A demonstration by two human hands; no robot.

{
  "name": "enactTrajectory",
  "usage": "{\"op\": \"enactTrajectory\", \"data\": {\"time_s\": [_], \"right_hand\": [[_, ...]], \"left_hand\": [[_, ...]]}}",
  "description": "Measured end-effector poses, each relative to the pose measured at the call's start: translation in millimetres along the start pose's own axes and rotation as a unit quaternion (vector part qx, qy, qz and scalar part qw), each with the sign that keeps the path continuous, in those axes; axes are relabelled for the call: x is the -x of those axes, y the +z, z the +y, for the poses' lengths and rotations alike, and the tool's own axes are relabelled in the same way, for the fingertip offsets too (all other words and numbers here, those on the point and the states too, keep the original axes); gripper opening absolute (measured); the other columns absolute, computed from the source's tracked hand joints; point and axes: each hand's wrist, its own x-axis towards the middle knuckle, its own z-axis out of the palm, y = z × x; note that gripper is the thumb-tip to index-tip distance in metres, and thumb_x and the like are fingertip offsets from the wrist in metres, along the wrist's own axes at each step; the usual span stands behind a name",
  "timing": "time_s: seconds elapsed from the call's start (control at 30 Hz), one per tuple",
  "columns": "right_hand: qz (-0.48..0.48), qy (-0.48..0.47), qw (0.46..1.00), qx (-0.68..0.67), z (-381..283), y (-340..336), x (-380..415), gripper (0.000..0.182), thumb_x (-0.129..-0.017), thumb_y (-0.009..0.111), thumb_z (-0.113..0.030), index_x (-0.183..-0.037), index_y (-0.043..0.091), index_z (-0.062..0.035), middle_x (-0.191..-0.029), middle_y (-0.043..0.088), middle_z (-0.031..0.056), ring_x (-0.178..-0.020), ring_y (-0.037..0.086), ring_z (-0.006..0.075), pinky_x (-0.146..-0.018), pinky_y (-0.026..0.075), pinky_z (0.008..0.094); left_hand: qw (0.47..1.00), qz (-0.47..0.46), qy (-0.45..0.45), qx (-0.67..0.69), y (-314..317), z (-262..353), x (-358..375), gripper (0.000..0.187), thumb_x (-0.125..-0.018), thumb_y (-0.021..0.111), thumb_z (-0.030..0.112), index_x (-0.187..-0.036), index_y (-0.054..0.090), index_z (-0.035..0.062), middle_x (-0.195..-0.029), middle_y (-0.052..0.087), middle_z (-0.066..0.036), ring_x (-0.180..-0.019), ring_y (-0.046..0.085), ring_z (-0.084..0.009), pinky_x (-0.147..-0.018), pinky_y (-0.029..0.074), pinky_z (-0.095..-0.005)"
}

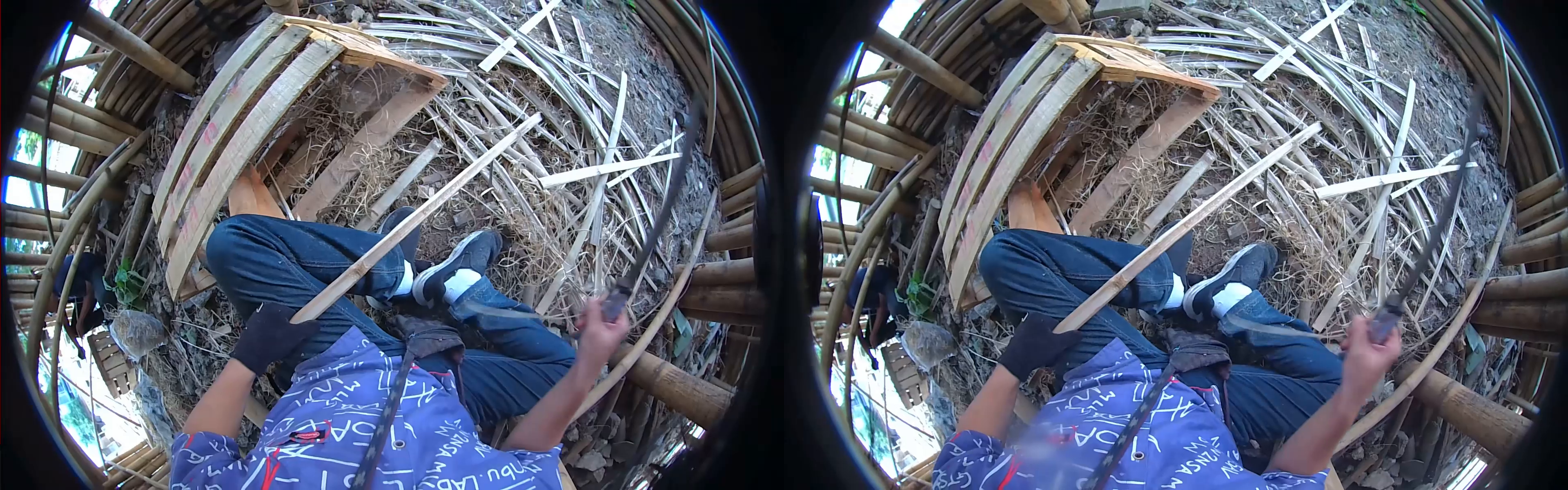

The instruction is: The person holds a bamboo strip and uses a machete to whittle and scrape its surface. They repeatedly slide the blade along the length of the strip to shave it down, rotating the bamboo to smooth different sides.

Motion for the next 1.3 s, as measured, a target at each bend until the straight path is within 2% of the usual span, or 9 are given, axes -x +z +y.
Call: {"op": "enactTrajectory", "data": {"time_s": [0.4,0.47,0.57,0.6,0.8,0.9,1.03,1.13,1.3], "right_hand": [[0.211,-0.137,0.968,-0.012,-13.7,-87.9,-86.5,0.023,-0.087,0.069,-0.013,-0.105,0.064,-0.0001,-0.084,0.066,0.0068,-0.061,0.06,0.01,-0.055,0.049,0.022],[0.224,-0.031,0.97,0.089,15.4,-97.7,-81.9,0.036,-0.087,0.069,-0.015,-0.119,0.06,-0.0005,-0.079,0.064,0.0041,-0.054,0.053,0.0072,-0.047,0.043,0.0205],[0.194,-0.016,0.981,0.02,68.5,-69.1,-55.6,0.033,-0.086,0.072,-0.018,-0.112,0.061,-0.0025,-0.07,0.057,0.0011,-0.043,0.045,0.007,-0.037,0.035,0.0223],[0.221,0.082,0.967,0.098,82.3,-53.9,-44.3,0.026,-0.086,0.07,-0.017,-0.106,0.062,-0.0021,-0.068,0.056,0.0019,-0.04,0.044,0.0079,-0.035,0.034,0.0229],[0.03,0.139,0.989,-0.029,129.9,19.1,38.8,0.02,-0.089,0.068,-0.016,-0.086,0.055,-0.0017,-0.057,0.05,0.0009,-0.035,0.042,0.0069,-0.03,0.032,0.0233],[-0.098,0.191,0.975,-0.055,106.5,53.6,68.8,0.044,-0.095,0.056,-0.044,-0.079,0.052,-0.003,-0.059,0.051,0.0019,-0.036,0.044,0.0073,-0.03,0.031,0.0217],[-0.254,0.147,0.955,-0.026,77.8,87.8,97.7,0.037,-0.096,0.057,-0.035,-0.077,0.058,-0.0031,-0.054,0.048,-0.0021,-0.039,0.043,0.0066,-0.037,0.031,0.0238],[-0.298,-0.092,0.943,0.12,62.1,103.3,101.3,0.034,-0.088,0.068,-0.028,-0.075,0.059,0.0021,-0.06,0.054,0.0106,-0.053,0.055,0.0231,-0.05,0.041,0.0367],[-0.37,-0.099,0.912,0.146,54.4,118.0,109.7,0.034,-0.085,0.07,-0.028,-0.075,0.059,0.003,-0.069,0.057,0.0193,-0.062,0.057,0.0373,-0.057,0.044,0.043]], "left_hand": [[0.999,0.003,0.046,0.025,2.0,-10.4,-3.3,0.051,-0.074,0.068,0.052,-0.074,0.071,0.0006,-0.064,0.064,-0.02,-0.063,0.066,-0.0352,-0.063,0.052,-0.0432],[0.999,0.01,0.053,0.005,3.3,-12.2,-4.2,0.052,-0.075,0.068,0.053,-0.074,0.071,0.001,-0.064,0.064,-0.02,-0.063,0.066,-0.0349,-0.063,0.053,-0.0433],[0.998,0.013,0.057,-0.015,-1.3,-7.3,-1.7,0.053,-0.075,0.067,0.054,-0.074,0.071,0.0014,-0.064,0.064,-0.02,-0.064,0.067,-0.0348,-0.064,0.053,-0.0436],[0.998,0.002,0.056,-0.015,-3.6,-6.6,0.2,0.054,-0.075,0.067,0.055,-0.074,0.071,0.0015,-0.064,0.064,-0.02,-0.064,0.067,-0.0348,-0.064,0.053,-0.0439],[0.992,0.076,0.064,-0.083,3.7,-16.5,-5.7,0.053,-0.071,0.072,0.054,-0.073,0.071,0.0015,-0.064,0.066,-0.016,-0.06,0.067,-0.0284,-0.061,0.053,-0.0383],[0.995,0.045,0.077,-0.035,1.3,-10.9,-1.3,0.052,-0.071,0.073,0.053,-0.073,0.071,0.0012,-0.064,0.066,-0.016,-0.059,0.067,-0.028,-0.06,0.053,-0.038],[0.997,0.023,0.076,-0.026,2.8,-8.5,1.4,0.057,-0.073,0.067,0.057,-0.073,0.07,0.0004,-0.065,0.063,-0.022,-0.066,0.066,-0.0374,-0.064,0.052,-0.045],[0.996,0.03,0.089,0.004,6.4,-17.1,-5.2,0.054,-0.075,0.066,0.055,-0.072,0.07,0.0011,-0.064,0.062,-0.023,-0.063,0.064,-0.0383,-0.062,0.051,-0.0465],[0.991,0.04,0.111,-0.057,3.3,-13.3,-3.2,0.054,-0.076,0.066,0.055,-0.073,0.07,0.0006,-0.065,0.063,-0.022,-0.063,0.064,-0.0385,-0.061,0.051,-0.046]]}}
